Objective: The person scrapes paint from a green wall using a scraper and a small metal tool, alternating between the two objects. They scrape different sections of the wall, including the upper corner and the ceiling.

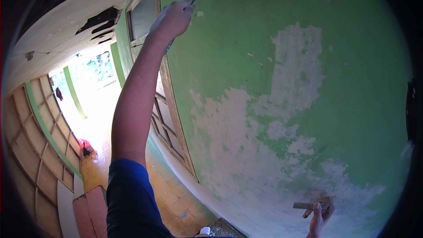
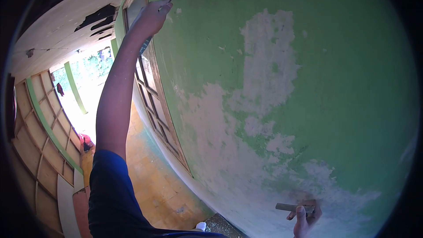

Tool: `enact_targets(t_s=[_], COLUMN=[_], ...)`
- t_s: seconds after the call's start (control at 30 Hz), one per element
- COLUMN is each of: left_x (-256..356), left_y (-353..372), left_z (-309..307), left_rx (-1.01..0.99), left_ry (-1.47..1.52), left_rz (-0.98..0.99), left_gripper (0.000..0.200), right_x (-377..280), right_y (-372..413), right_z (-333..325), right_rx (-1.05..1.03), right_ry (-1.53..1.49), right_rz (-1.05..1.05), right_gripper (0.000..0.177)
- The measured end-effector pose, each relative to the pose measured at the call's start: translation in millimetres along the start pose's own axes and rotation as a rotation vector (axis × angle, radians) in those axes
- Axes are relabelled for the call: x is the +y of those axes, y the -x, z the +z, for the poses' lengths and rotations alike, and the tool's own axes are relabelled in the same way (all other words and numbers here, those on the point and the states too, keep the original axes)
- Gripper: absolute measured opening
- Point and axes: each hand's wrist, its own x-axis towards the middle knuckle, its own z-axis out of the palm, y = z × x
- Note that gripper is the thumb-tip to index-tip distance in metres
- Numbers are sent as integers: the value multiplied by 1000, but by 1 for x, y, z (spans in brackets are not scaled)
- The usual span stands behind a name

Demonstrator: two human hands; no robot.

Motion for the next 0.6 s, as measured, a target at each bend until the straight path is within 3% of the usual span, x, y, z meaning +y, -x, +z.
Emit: enact_targets(t_s=[0.07,0.13,0.2,0.33,0.43,0.5,0.6], left_x=[2,2,2,10,-3,3,1], left_y=[-5,-3,2,5,-8,-11,-11], left_z=[-5,-4,1,0,9,3,2], left_rx=[-53,-113,-12,-76,-5,-46,-87], left_ry=[27,56,33,-26,-25,28,107], left_rz=[-14,-34,38,13,98,-49,-103], left_gripper=[41,41,41,41,41,41,41], right_x=[12,14,9,8,7,6,7], right_y=[-1,-1,-1,-1,-2,-2,-2], right_z=[2,-5,-3,-4,-5,-6,-7], right_rx=[25,-12,-51,-20,-42,-54,-74], right_ry=[4,1,-5,-71,-80,-80,-80], right_rz=[-154,-160,-167,-137,-131,-133,-117], right_gripper=[34,32,31,33,33,33,31])
